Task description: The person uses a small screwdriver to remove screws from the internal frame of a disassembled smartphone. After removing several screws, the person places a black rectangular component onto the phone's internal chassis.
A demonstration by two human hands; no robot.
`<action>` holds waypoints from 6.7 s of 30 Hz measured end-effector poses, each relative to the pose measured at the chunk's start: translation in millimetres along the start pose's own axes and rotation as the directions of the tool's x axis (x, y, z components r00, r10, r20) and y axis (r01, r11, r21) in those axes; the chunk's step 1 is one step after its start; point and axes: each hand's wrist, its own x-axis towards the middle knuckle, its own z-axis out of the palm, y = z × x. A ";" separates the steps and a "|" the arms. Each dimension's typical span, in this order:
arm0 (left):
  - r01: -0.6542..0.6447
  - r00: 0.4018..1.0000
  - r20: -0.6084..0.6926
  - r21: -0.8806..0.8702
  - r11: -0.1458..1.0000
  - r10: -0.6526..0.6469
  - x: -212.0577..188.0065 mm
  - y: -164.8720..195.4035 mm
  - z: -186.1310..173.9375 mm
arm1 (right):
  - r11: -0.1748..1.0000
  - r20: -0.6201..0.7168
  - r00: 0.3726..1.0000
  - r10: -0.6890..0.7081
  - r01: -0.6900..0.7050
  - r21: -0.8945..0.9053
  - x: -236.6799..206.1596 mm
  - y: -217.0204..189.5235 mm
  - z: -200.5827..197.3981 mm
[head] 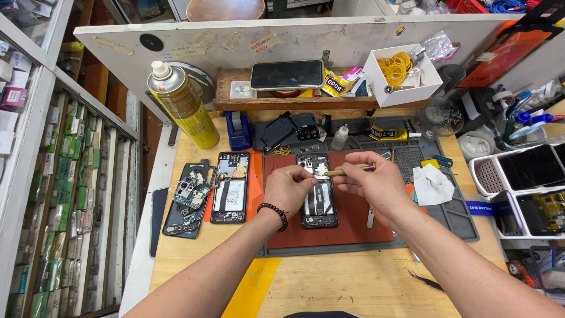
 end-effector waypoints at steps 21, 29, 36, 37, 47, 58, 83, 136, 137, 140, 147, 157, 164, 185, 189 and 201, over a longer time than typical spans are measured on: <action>0.016 0.999 0.048 0.051 0.999 -0.018 -4.2 1.0 1.2 | 0.999 0.003 1.000 0.025 -0.025 -0.030 -1.5 2.1 -1.8; -0.019 0.999 0.047 0.077 0.997 0.016 -4.3 -0.1 1.5 | 0.999 0.014 1.000 0.020 -0.019 -0.032 -2.0 1.7 -0.6; -0.007 0.998 0.069 0.110 0.994 -0.001 -6.0 5.5 -0.6 | 0.998 0.005 1.000 0.014 -0.014 -0.055 -2.8 0.6 -0.2; 0.003 0.998 0.069 0.103 0.995 -0.010 -6.4 6.1 -0.8 | 0.999 0.005 1.000 0.010 -0.010 -0.050 -2.9 0.8 -0.5; 0.000 0.997 0.077 0.136 0.991 -0.011 -7.6 7.0 -1.1 | 0.993 0.043 0.999 -0.012 0.017 -0.116 -1.0 -1.1 -3.1; 0.027 0.993 0.103 0.235 0.972 -0.053 -12.2 18.8 -4.4 | 0.865 0.203 0.965 -0.168 0.243 -0.438 12.9 -12.9 -0.9; 0.189 0.980 0.009 0.274 0.943 -0.199 -2.2 -3.3 -14.0 | 0.662 0.158 0.955 -0.253 0.289 -0.691 50.5 -5.1 14.7; 0.143 0.985 0.061 0.245 0.959 -0.163 -5.4 -11.1 -5.1 | 0.971 -0.133 0.991 -0.032 0.000 -0.240 51.7 15.4 9.7; 0.143 0.985 0.062 0.249 0.958 -0.163 -5.0 -10.7 -4.6 | 0.969 -0.132 0.990 -0.039 0.005 -0.247 51.7 15.1 9.5; 0.139 0.984 0.069 0.252 0.958 -0.161 -5.2 -10.6 -5.0 | 0.956 -0.114 0.990 -0.079 0.043 -0.291 50.3 14.1 11.0; 0.143 0.981 0.089 0.279 0.950 -0.174 -8.5 -4.8 -7.9 | 0.681 0.031 0.935 -0.354 0.280 -0.677 40.6 3.2 26.4; 0.168 0.960 0.149 0.370 0.914 -0.237 -11.5 9.1 -16.5 | 0.117 0.526 0.767 -0.367 0.599 -0.792 37.4 -32.8 46.7; 0.191 0.943 0.192 0.356 0.915 -0.272 4.5 8.7 -20.6 | -0.092 0.408 0.904 -0.128 0.399 -0.912 36.3 -59.5 59.3; 0.187 0.937 0.204 0.396 0.899 -0.285 4.4 12.4 -22.2 | -0.025 0.402 0.899 -0.173 0.404 -0.915 40.4 -53.5 60.6; 0.260 0.902 0.216 0.418 0.870 -0.373 2.9 18.1 -22.4 | 0.036 0.393 0.905 -0.159 0.404 -0.914 44.9 -54.1 61.9; 0.204 0.929 0.202 0.416 0.886 -0.309 1.7 14.6 -19.7 | -0.046 0.359 0.912 -0.198 0.357 -0.933 42.1 -50.0 58.4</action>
